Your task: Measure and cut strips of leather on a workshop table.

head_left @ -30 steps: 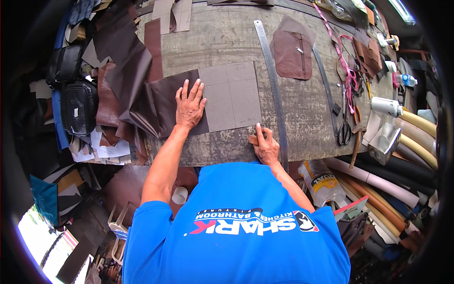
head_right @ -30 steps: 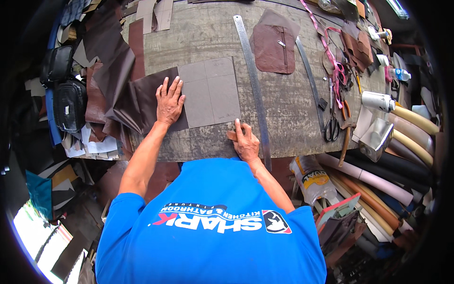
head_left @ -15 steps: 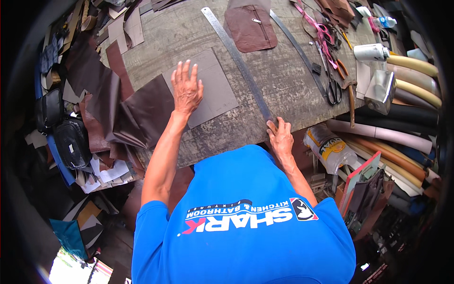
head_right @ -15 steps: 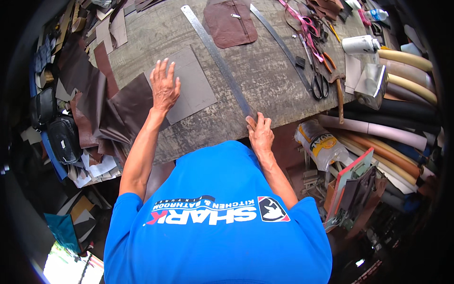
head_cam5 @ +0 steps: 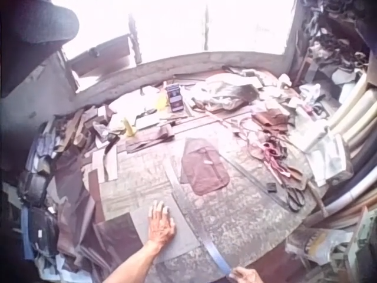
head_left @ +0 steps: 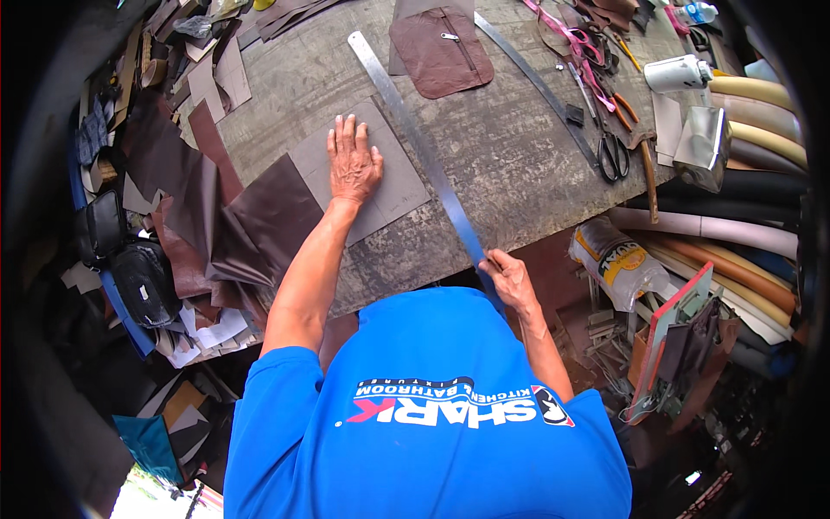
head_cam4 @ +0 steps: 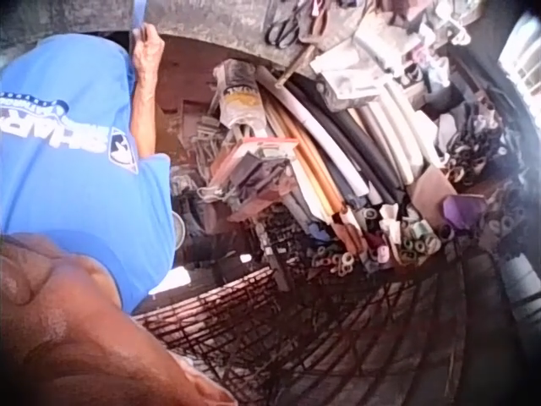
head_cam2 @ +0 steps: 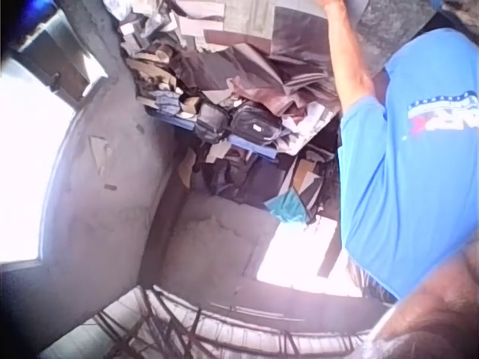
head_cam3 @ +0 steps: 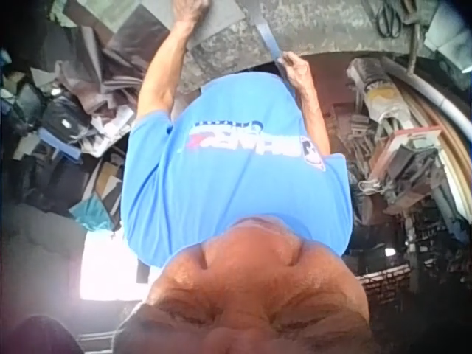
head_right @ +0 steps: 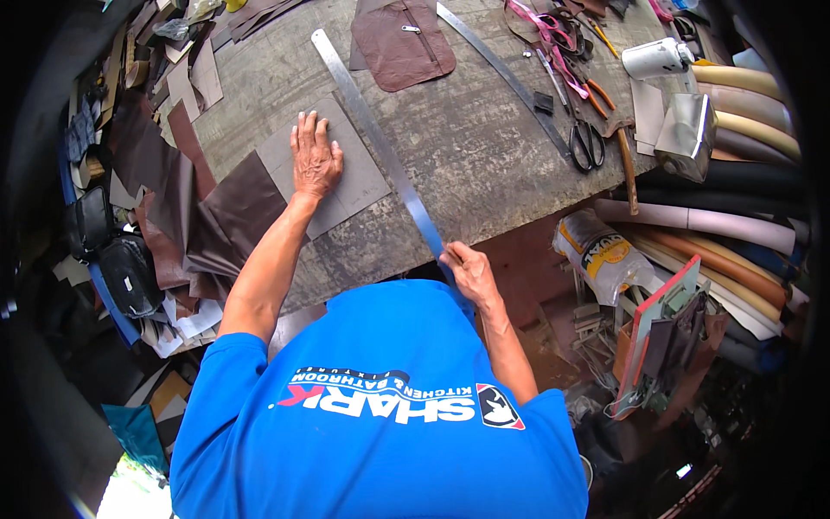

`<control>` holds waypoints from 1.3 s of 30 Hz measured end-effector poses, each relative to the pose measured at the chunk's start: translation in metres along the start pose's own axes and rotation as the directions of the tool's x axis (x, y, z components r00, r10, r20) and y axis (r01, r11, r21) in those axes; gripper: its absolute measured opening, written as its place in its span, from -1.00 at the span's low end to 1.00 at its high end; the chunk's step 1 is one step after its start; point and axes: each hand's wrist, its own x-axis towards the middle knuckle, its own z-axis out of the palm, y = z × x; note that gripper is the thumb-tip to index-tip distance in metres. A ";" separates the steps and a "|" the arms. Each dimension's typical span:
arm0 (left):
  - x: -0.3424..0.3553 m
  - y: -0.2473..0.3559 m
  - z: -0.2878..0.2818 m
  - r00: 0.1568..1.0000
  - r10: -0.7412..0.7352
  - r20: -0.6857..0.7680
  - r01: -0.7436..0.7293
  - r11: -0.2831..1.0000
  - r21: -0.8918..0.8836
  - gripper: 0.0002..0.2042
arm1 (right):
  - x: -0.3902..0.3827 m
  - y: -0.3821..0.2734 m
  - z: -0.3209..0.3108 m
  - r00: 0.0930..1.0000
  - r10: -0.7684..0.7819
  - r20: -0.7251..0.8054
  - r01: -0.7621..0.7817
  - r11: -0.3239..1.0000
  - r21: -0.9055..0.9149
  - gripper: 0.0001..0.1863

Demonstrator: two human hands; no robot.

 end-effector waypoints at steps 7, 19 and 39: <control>0.000 -0.004 0.000 0.999 0.001 0.044 -0.001 1.000 -0.019 -0.38 | -0.008 0.024 0.018 0.991 0.087 0.101 -0.093 0.994 0.059 -0.84; 0.007 0.000 -0.004 0.996 0.003 0.088 -0.006 1.000 0.023 -0.42 | -0.009 0.020 0.032 0.996 0.086 -0.007 -0.086 0.995 -0.041 -0.85; 0.008 0.002 -0.009 0.988 -0.012 0.151 0.001 0.998 0.067 -0.43 | -0.010 0.021 0.032 0.982 0.179 0.062 -0.181 0.983 0.036 -0.75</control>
